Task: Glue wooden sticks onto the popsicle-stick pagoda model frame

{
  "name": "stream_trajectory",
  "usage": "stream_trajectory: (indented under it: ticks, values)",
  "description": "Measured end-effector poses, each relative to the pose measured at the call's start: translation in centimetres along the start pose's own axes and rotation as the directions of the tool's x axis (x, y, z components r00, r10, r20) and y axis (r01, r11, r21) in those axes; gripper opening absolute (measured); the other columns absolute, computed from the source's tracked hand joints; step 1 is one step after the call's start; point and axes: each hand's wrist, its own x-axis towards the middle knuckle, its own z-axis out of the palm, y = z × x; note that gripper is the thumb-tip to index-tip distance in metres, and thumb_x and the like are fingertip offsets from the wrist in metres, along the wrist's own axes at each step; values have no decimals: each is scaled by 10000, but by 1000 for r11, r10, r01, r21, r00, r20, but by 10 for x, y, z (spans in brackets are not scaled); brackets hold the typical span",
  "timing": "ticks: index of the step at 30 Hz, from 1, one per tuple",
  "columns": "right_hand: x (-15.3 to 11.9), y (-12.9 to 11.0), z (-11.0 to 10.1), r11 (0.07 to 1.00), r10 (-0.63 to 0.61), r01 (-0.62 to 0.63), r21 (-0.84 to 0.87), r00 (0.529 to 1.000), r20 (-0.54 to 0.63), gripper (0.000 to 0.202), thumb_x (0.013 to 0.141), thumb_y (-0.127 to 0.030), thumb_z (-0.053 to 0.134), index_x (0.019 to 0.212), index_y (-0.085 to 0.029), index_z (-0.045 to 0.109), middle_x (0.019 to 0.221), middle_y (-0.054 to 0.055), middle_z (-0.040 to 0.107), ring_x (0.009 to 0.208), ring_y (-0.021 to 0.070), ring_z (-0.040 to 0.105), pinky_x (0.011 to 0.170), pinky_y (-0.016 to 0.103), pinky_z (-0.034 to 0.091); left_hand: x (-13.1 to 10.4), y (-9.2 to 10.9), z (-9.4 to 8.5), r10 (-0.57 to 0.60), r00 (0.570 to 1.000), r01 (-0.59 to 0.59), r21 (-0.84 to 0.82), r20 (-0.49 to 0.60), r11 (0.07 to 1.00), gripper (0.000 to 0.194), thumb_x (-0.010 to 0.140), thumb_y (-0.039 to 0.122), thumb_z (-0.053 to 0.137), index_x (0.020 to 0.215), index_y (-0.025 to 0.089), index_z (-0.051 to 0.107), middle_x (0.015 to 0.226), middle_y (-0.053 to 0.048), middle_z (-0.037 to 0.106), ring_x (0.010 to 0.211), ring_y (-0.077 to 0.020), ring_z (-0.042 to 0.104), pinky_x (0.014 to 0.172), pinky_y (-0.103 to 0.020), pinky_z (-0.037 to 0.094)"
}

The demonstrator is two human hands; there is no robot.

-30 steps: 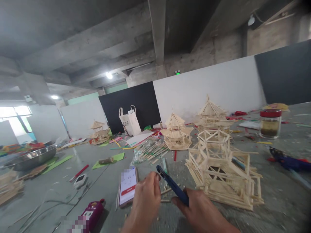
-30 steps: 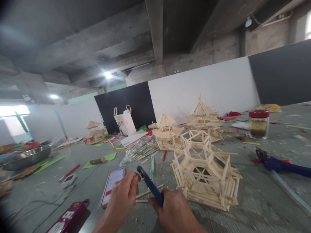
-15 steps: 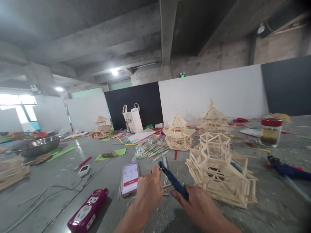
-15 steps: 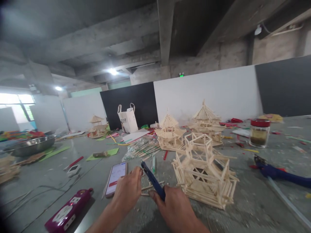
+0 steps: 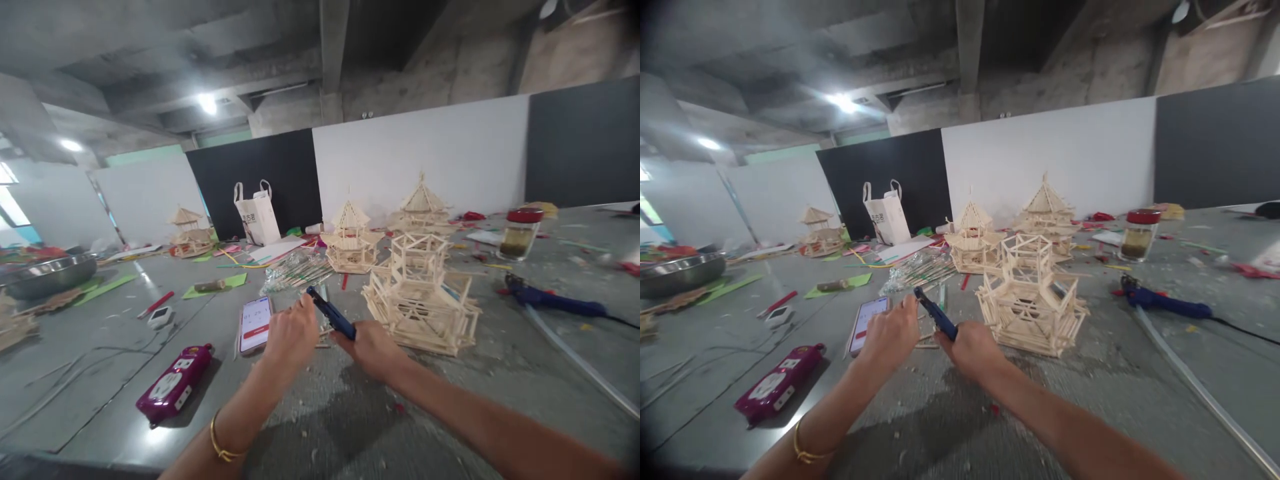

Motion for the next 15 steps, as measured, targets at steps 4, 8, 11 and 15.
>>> stream_trajectory:
  ticks: [4, 8, 11, 15]
  values:
    - [-1, -3, 0, 998, -7, 4, 67, 999, 36, 376, 886, -412, 523, 617, -151, 543, 545, -28, 523, 556, 142, 548, 587, 286, 447, 2, -5, 1, -16, 1000, 16, -71, 4, 997, 306, 805, 65, 295, 1014, 100, 515, 787, -151, 650, 748, -276, 636, 588, -312, 384]
    - [-14, -2, -1, 981, -61, 34, 193, 989, 135, 396, 928, -369, 424, 606, -155, 510, 481, -43, 501, 428, 115, 511, 469, 236, 412, 3, -13, 3, -17, 1000, 20, -220, 17, 975, 222, 816, 139, 355, 883, 145, 567, 676, -73, 652, 643, -207, 625, 553, -267, 351]
    - [-19, 3, -1, 960, -104, 47, 277, 975, 194, 349, 912, -338, 378, 619, -172, 472, 492, -21, 532, 428, 122, 542, 437, 211, 387, 6, -19, 4, -11, 1000, 18, -366, 20, 930, 264, 846, 167, 331, 765, 173, 582, 676, -33, 645, 665, -159, 605, 586, -241, 354]
    - [-16, 10, 1, 946, -92, 7, 325, 965, 246, 285, 880, -309, 352, 639, -183, 434, 530, 1, 544, 435, 130, 556, 407, 196, 374, 11, -25, 10, -8, 998, 36, -514, 57, 857, 284, 824, 142, 346, 709, 175, 604, 660, -14, 629, 644, -140, 574, 586, -229, 344]
